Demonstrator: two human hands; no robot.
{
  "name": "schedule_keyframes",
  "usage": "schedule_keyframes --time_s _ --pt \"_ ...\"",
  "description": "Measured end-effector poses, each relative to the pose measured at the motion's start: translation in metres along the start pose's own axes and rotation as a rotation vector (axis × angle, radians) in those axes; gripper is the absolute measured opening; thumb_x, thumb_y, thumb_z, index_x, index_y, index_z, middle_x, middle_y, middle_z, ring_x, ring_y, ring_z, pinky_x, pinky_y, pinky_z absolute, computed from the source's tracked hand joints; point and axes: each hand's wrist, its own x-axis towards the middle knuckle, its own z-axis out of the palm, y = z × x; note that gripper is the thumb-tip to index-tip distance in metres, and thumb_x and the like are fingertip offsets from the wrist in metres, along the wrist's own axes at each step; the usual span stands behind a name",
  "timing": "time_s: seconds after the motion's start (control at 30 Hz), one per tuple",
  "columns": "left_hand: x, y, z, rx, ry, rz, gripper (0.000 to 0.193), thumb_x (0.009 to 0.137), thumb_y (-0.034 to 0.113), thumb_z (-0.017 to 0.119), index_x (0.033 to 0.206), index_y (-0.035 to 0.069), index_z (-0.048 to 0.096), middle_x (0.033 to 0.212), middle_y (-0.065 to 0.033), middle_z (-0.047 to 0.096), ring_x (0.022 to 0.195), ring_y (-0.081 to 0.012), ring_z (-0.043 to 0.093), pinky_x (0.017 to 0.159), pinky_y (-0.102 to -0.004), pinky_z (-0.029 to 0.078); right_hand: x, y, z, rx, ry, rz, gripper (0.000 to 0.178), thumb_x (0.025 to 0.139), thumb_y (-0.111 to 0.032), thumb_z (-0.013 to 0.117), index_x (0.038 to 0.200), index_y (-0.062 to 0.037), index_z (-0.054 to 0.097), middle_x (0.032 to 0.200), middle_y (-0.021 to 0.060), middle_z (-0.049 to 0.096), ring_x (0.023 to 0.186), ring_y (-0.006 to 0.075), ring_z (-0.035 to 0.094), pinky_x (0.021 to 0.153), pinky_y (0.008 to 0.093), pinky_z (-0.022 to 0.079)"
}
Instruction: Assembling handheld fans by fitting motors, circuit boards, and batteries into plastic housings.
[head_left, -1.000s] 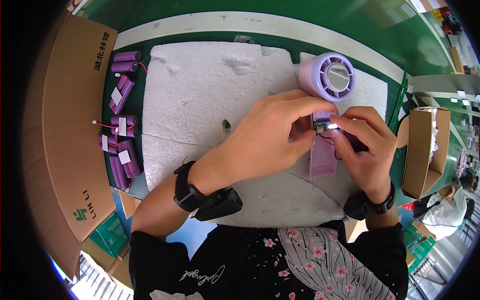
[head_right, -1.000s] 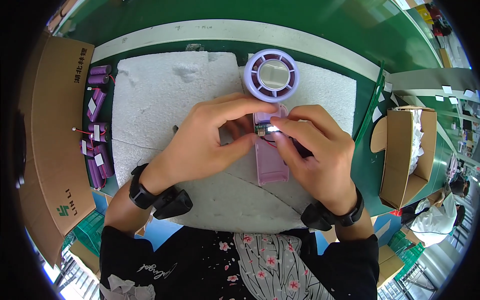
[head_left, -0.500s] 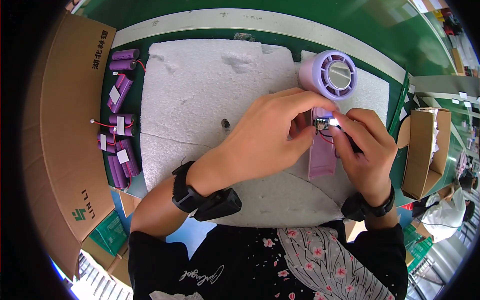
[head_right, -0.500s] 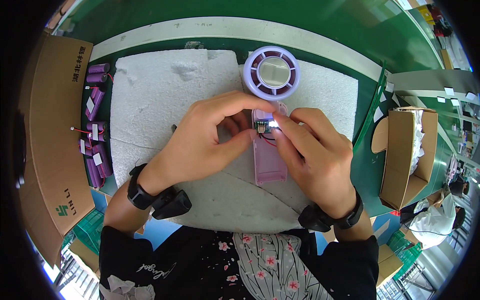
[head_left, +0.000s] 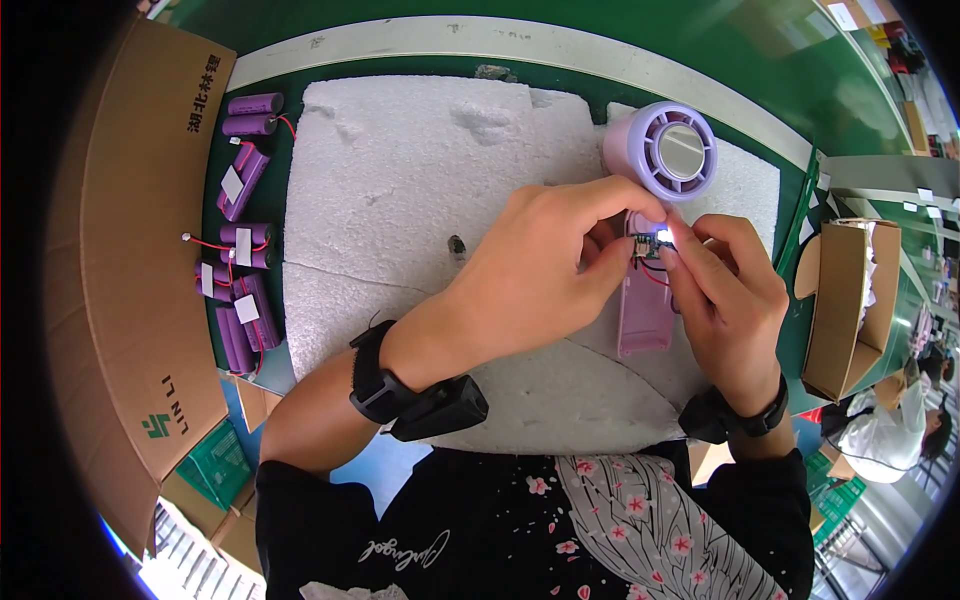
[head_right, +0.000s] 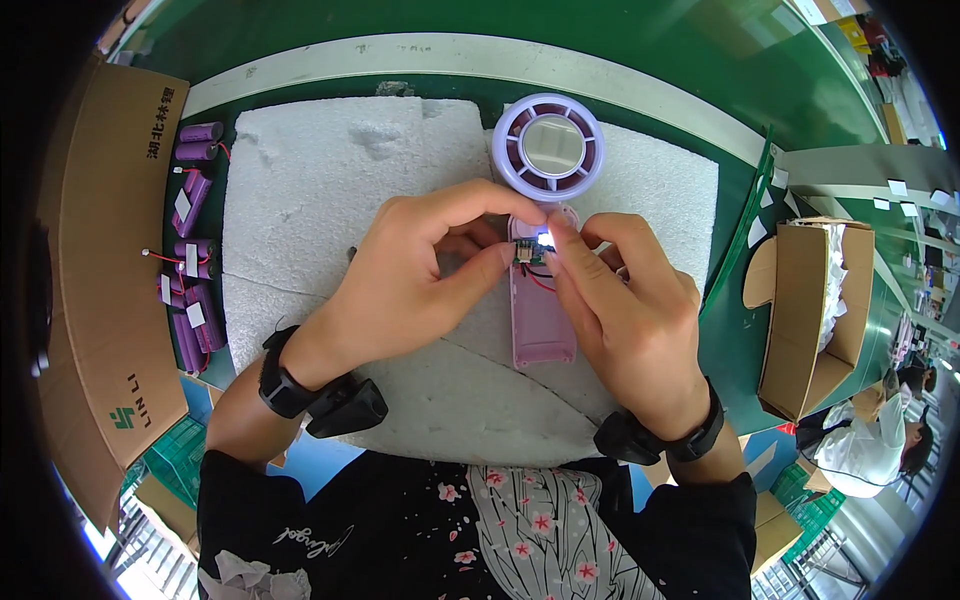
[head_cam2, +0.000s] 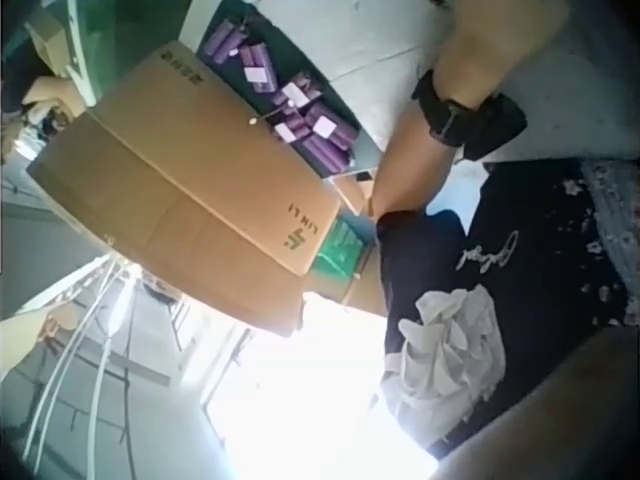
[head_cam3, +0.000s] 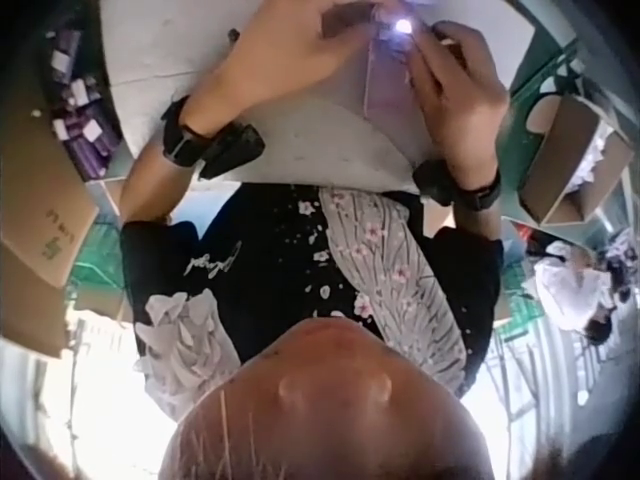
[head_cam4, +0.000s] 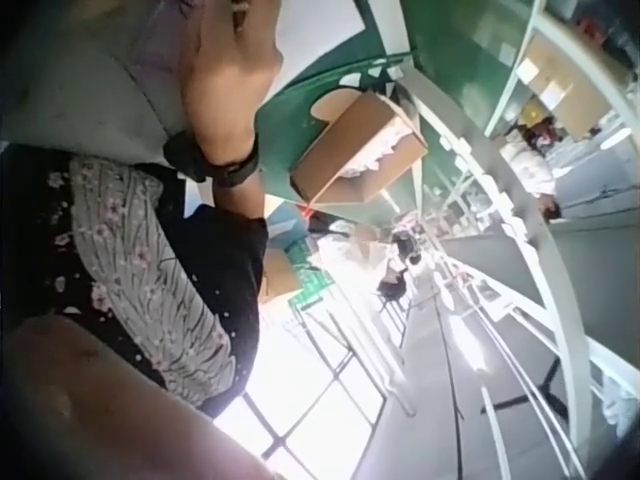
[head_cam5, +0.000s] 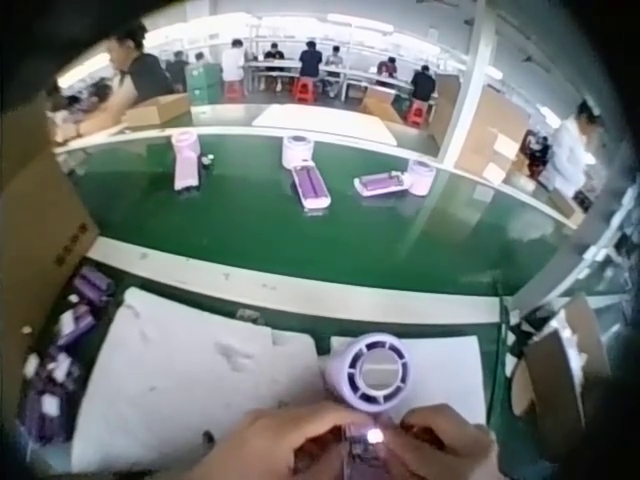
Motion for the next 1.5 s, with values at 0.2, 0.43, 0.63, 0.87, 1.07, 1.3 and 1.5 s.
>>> schedule_keyframes --time_s 0.2,0.43,0.63,0.87,1.07,1.3,1.5 --pt "0.002 0.001 0.0 -0.039 0.033 -0.023 0.027 0.079 -0.008 0.054 0.103 0.001 0.064 0.093 -0.0101 0.066 0.078 -0.0146 0.064 0.068 -0.026 0.052 0.0 0.0 0.003 0.123 0.044 0.105 0.025 0.071 0.0 0.073 0.096 -0.0019 0.068 0.083 0.0067 0.058 0.054 0.0145 0.056 0.048 0.025 0.045" --pt "0.0 -0.002 -0.004 0.172 0.016 0.126 0.033 0.073 -0.009 0.053 0.096 0.007 0.071 0.089 -0.0128 0.064 0.076 -0.0218 0.064 0.065 -0.0289 0.049 0.002 0.003 0.004 0.246 0.029 0.249 0.021 0.072 -0.001 0.075 0.09 -0.0012 0.063 0.08 0.0073 0.059 0.058 0.0134 0.058 0.05 0.0248 0.046" --pt "0.0 0.0 -0.004 0.181 0.013 0.179 0.034 0.073 -0.008 0.056 0.1 0.007 0.069 0.093 -0.0118 0.063 0.08 -0.0209 0.064 0.068 -0.0285 0.05 0.005 0.007 -0.015 0.678 -0.353 0.513 0.031 0.073 -0.002 0.075 0.097 -0.0022 0.055 0.085 0.0072 0.059 0.067 0.0105 0.058 0.058 0.0234 0.047" --pt "0.001 0.001 -0.011 0.095 -0.031 0.074 0.034 0.072 -0.007 0.059 0.102 0.007 0.067 0.098 -0.0081 0.061 0.085 -0.0162 0.061 0.07 -0.0267 0.049 0.005 0.011 -0.024 0.869 -0.585 0.509 0.039 0.072 0.001 0.073 0.105 -0.0024 0.051 0.092 0.0051 0.056 0.075 0.0109 0.057 0.066 0.0243 0.048" --pt "0.001 -0.001 -0.014 0.012 0.069 0.035 0.031 0.072 -0.008 0.058 0.099 0.005 0.067 0.097 -0.0067 0.061 0.08 -0.0133 0.059 0.067 -0.0246 0.049 0.012 0.007 -0.027 1.011 -0.706 0.718 0.053 0.063 0.002 0.078 0.109 -0.0006 0.051 0.098 0.0047 0.054 0.089 0.0147 0.059 0.068 0.0288 0.051" --pt "0.002 -0.004 -0.02 0.002 0.063 0.055 0.032 0.073 -0.009 0.06 0.102 0.003 0.067 0.101 -0.0069 0.061 0.084 -0.0116 0.059 0.069 -0.0234 0.049 0.005 0.028 -0.024 1.49 -0.63 0.645 0.086 0.053 -0.012 0.088 0.124 0.0089 0.044 0.108 0.0138 0.056 0.084 0.0238 0.063 0.065 0.0308 0.054" --pt "0.002 -0.004 -0.021 0.219 0.099 0.178 0.033 0.068 -0.006 0.067 0.1 0.005 0.07 0.095 -0.0103 0.064 0.075 -0.0145 0.062 0.065 -0.0239 0.05 0.005 0.034 -0.024 1.622 -0.631 0.694 0.113 0.045 -0.028 0.094 0.132 0.0137 0.035 0.117 0.0193 0.054 0.082 0.0271 0.063 0.066 0.0333 0.055"
